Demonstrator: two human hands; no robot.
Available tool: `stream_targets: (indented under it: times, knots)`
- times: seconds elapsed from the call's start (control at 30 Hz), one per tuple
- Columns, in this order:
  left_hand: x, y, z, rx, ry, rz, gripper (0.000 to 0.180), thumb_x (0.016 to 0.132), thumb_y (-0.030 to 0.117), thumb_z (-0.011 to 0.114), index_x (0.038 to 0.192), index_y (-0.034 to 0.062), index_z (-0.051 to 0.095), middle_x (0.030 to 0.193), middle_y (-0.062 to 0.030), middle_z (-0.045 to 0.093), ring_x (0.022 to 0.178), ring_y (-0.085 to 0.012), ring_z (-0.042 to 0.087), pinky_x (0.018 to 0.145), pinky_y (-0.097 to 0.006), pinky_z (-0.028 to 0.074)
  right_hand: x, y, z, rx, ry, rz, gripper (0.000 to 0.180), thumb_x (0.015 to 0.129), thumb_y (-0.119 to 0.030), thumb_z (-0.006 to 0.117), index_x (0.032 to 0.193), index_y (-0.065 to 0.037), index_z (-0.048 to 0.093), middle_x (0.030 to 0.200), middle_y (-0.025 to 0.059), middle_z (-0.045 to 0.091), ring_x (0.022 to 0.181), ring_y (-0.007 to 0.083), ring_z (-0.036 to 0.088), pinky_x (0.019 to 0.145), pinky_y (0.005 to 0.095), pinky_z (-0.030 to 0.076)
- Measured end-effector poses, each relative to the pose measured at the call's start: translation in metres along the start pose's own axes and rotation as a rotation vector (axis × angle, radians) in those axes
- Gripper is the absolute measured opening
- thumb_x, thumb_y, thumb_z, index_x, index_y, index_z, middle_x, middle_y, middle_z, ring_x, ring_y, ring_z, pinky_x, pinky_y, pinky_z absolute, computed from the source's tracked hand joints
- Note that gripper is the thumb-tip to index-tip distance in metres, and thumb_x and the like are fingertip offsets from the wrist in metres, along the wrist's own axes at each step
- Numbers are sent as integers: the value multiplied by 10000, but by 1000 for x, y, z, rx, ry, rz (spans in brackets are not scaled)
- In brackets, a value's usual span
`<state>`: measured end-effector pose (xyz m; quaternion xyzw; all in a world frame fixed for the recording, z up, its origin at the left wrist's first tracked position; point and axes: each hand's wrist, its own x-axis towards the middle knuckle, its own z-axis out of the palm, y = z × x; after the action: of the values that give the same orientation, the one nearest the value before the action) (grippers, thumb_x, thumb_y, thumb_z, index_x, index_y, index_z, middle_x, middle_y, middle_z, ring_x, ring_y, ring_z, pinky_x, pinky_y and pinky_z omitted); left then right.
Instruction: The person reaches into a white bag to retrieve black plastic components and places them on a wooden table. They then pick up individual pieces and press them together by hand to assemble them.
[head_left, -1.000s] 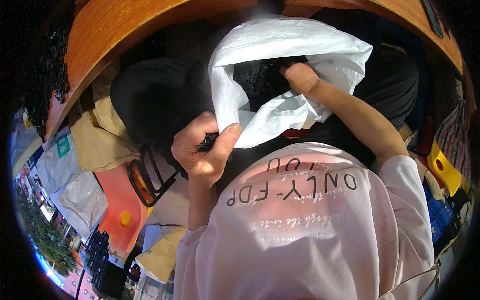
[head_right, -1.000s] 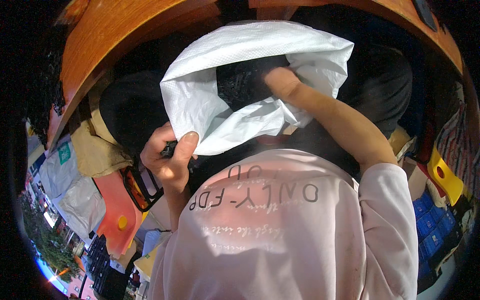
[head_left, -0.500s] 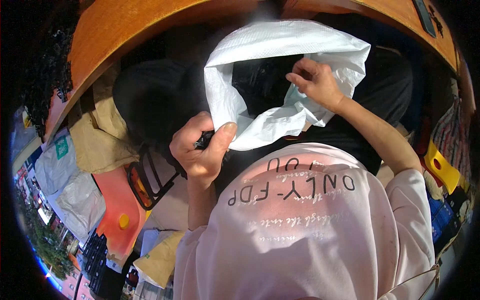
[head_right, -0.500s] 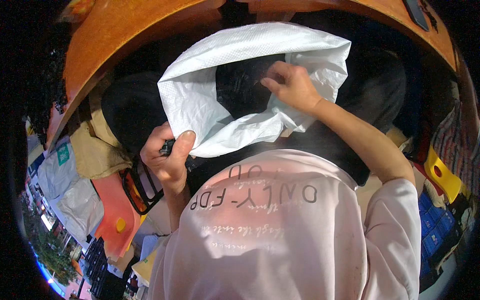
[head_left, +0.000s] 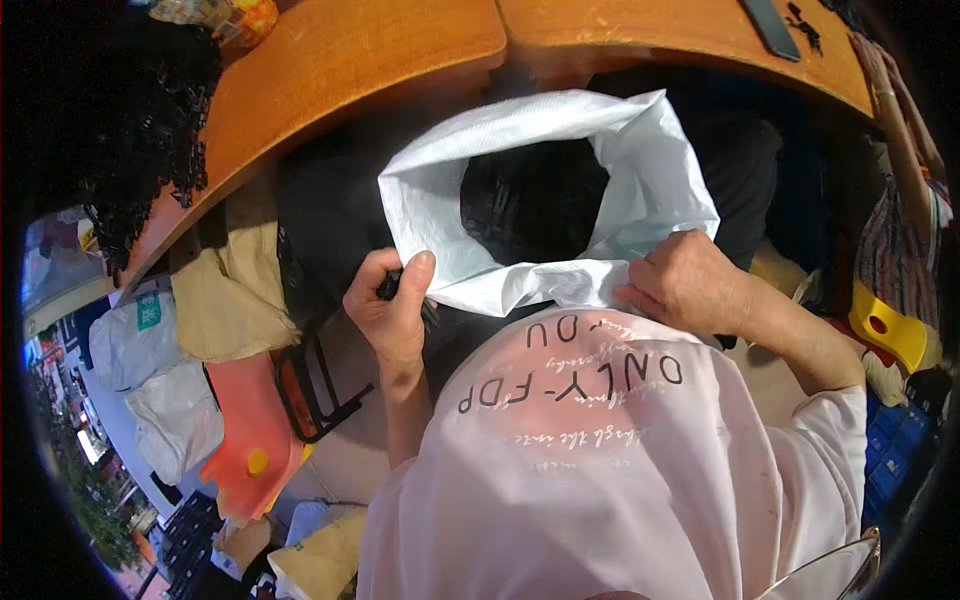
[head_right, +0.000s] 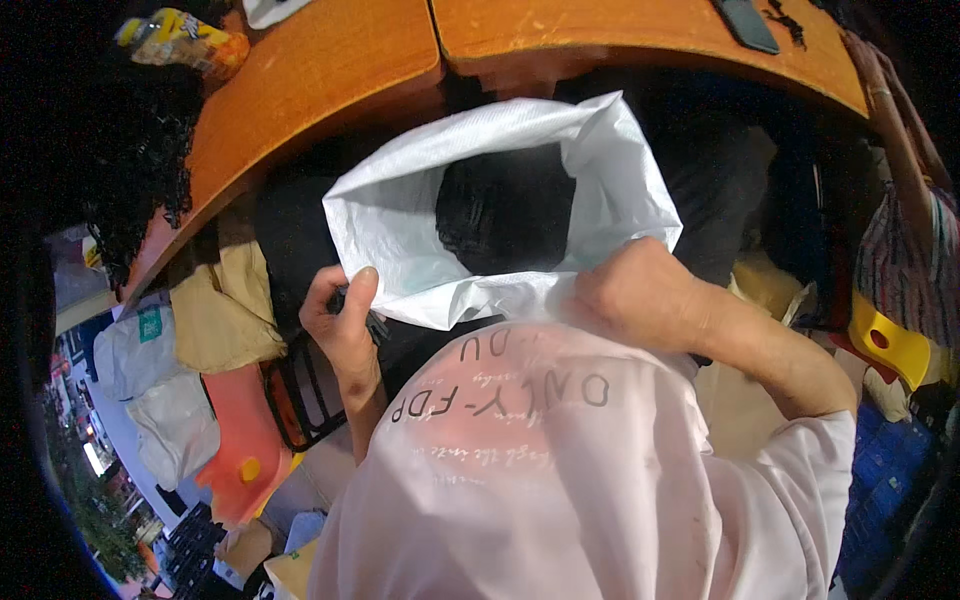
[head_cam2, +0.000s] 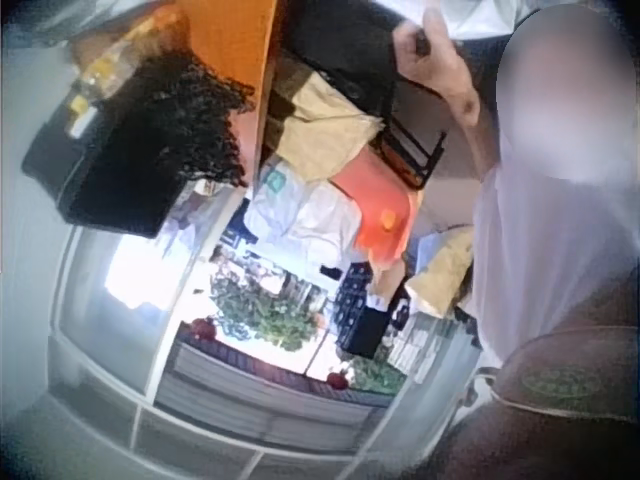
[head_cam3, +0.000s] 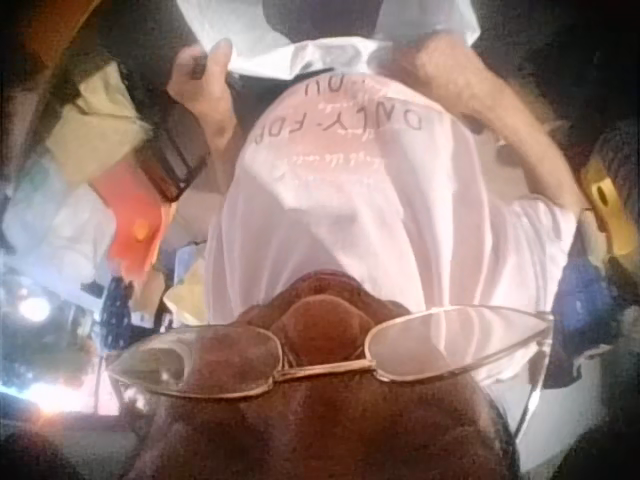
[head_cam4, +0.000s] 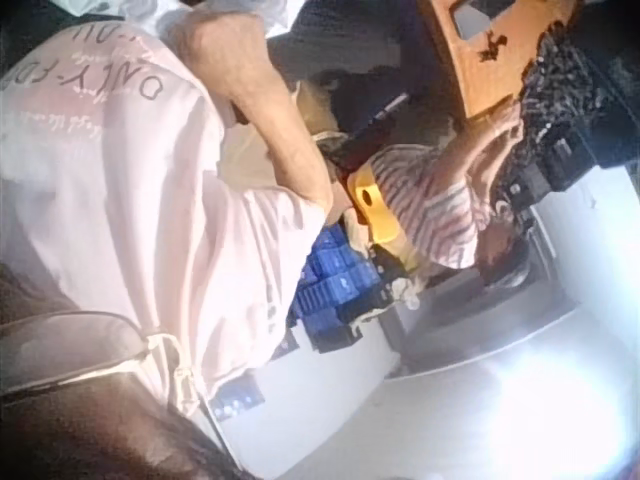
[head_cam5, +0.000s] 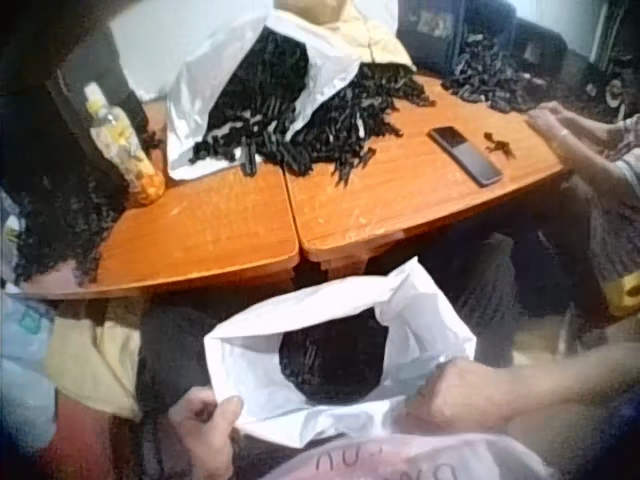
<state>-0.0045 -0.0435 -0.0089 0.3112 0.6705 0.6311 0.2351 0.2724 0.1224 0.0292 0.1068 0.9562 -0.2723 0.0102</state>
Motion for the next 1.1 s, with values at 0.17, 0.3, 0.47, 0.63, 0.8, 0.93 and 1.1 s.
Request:
stream_targets:
  times: [0.17,0.3,0.47,0.63,0.8,0.93,1.1]
  knots:
    - [-6,16,7,230,-136,-115,129,851,100,757,828,7,671,669,10,623,540,-41,508,490,-234,398,-22,47,25,-153,160,84,227,813,-236,659,695,-47,621,622,155,601,582,353,621,561,443,496]
    - [4,17,13,566,-115,113,119,806,36,763,869,-6,672,683,-62,626,630,-110,580,591,-298,467,3,44,55,-417,92,95,172,766,-232,627,832,-73,630,796,131,652,750,291,666,705,421,532]
    - [35,72,17,721,117,616,107,806,-11,734,901,14,692,868,-117,684,733,-249,663,634,-341,518,47,8,1,-258,334,-72,275,836,-177,690,1075,-42,664,1094,113,649,945,285,643,784,397,541]
    - [62,73,74,884,-555,882,227,839,75,611,1042,80,712,1136,-61,694,716,-254,697,617,-370,559,72,100,9,-585,320,96,394,820,-222,644,1186,-75,641,1228,115,618,1142,317,598,903,407,524]
    - [141,-36,77,1213,-621,546,150,846,46,559,918,60,689,947,-121,698,798,-353,699,677,-480,547,89,145,7,-328,159,301,352,825,-268,653,1132,-97,674,1062,86,700,1006,271,678,876,428,532]
    - [138,-28,79,1352,-673,341,176,862,77,578,969,58,717,936,-146,713,852,-360,699,743,-494,547,74,76,-44,-57,312,215,204,869,-110,669,1052,-23,694,934,199,688,842,349,689,743,421,541]
    - [124,78,93,454,-677,486,198,880,91,658,1047,18,736,967,-181,727,864,-325,711,773,-370,564,93,81,-85,-14,918,170,169,861,-66,705,1017,-9,676,863,186,672,765,344,667,666,381,519]
